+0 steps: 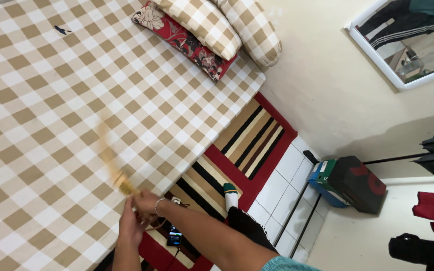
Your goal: Cleaning a bed by dusting the mattress with a broom and arranging pillows.
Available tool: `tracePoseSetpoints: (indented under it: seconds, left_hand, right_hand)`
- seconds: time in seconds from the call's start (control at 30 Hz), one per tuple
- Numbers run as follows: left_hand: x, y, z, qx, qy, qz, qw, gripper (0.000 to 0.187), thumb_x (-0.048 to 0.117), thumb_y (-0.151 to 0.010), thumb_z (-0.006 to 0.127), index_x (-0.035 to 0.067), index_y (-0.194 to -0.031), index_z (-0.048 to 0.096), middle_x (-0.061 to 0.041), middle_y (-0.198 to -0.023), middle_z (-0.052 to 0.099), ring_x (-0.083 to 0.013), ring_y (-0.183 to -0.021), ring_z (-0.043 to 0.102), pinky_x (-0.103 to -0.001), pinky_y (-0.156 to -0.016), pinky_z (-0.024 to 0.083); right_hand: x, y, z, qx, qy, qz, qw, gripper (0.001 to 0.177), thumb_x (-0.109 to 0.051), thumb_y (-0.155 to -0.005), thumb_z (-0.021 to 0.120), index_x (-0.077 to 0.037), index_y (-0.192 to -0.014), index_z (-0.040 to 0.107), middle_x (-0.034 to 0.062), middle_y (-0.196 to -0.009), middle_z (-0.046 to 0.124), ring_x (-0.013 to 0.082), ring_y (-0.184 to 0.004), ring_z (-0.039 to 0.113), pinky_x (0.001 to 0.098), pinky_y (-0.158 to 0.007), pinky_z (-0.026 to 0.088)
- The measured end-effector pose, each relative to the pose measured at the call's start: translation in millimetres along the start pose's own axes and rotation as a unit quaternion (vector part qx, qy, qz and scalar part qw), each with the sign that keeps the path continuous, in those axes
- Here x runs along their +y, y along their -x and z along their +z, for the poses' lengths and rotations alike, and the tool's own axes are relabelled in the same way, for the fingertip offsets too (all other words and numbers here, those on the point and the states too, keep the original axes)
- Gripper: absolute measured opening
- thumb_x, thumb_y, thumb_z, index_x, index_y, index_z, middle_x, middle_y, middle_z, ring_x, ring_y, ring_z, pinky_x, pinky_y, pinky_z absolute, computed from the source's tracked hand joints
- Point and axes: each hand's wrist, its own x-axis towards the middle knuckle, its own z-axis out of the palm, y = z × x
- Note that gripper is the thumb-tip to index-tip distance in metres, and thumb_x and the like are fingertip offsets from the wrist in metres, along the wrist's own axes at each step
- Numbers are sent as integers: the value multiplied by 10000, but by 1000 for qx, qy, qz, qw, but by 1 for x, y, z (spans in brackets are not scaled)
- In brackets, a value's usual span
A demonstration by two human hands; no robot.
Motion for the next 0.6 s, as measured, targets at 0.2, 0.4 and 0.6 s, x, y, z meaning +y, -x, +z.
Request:
tracePoseSetpoints:
  seconds: [0.2,0.4,0.6]
  left_hand:
    - [-34,-46,-20,29,65,9,997,533,411,-954,445,36,-1298,283,-202,-1151,451,-289,-956,535,-381,-666,521]
    - [-73,-102,-18,-68,99,-16,993,424,424,-939,450,127,-1239,419,-146,-961,495,-240,-804,518,-371,-626,497]
    - [-114,-124,-27,-84,185,-14,979,355,438,-923,454,216,-1181,557,-91,-772,540,-191,-652,502,-360,-587,473]
  right_hand:
    - [9,-2,-1,-51,-18,-47,997,303,-315,-994,415,-33,-1070,492,-12,-608,494,55,-418,428,172,-313,358]
    - [3,4,8,40,85,85,992,431,-323,-993,329,-3,-1276,388,198,-1110,543,256,-893,592,297,-715,539]
    - [54,-36,-36,83,121,-8,989,259,-253,-941,450,-65,-1118,456,131,-760,612,204,-528,571,301,-413,460]
